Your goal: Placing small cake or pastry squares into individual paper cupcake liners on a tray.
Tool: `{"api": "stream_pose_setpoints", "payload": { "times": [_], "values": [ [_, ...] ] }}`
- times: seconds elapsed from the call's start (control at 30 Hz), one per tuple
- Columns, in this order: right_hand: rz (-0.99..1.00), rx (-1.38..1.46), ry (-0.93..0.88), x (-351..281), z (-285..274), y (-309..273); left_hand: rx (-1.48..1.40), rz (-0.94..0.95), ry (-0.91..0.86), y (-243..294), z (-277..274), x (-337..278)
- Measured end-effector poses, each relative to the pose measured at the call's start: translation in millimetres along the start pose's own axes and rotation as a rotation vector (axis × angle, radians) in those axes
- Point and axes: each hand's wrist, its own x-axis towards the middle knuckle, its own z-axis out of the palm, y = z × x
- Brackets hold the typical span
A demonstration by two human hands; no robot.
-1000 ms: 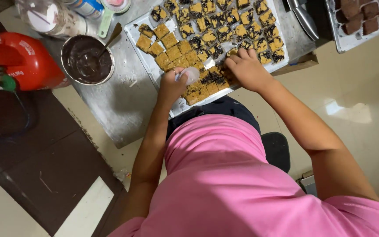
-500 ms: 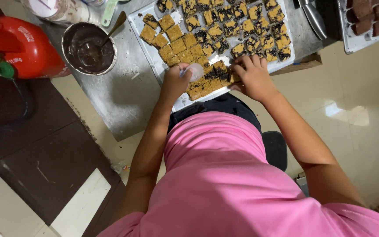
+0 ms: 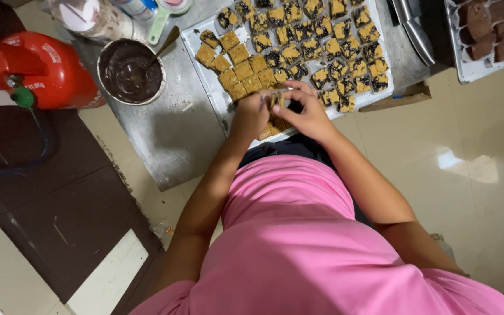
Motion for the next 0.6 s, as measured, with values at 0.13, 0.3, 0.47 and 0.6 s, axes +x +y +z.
{"api": "stream_pose_setpoints", "payload": {
  "times": [0.13, 0.3, 0.47, 0.6],
  "values": [
    [0.089, 0.055, 0.100, 3, 12, 19, 0.031, 0.184, 0.112, -6, 7, -1],
    [0.037, -0.185, 0.232, 5, 9, -10, -0.102, 0.124, 0.107, -11, 20, 3],
    [-0.032, -0.326, 0.307, 9, 12, 4, -0.211, 0.137, 0.080, -18, 18, -2],
    [-0.048, -0.393, 0.272, 7, -8, 0, -0.531, 0.226, -0.057, -64, 58, 17]
  ]
}}
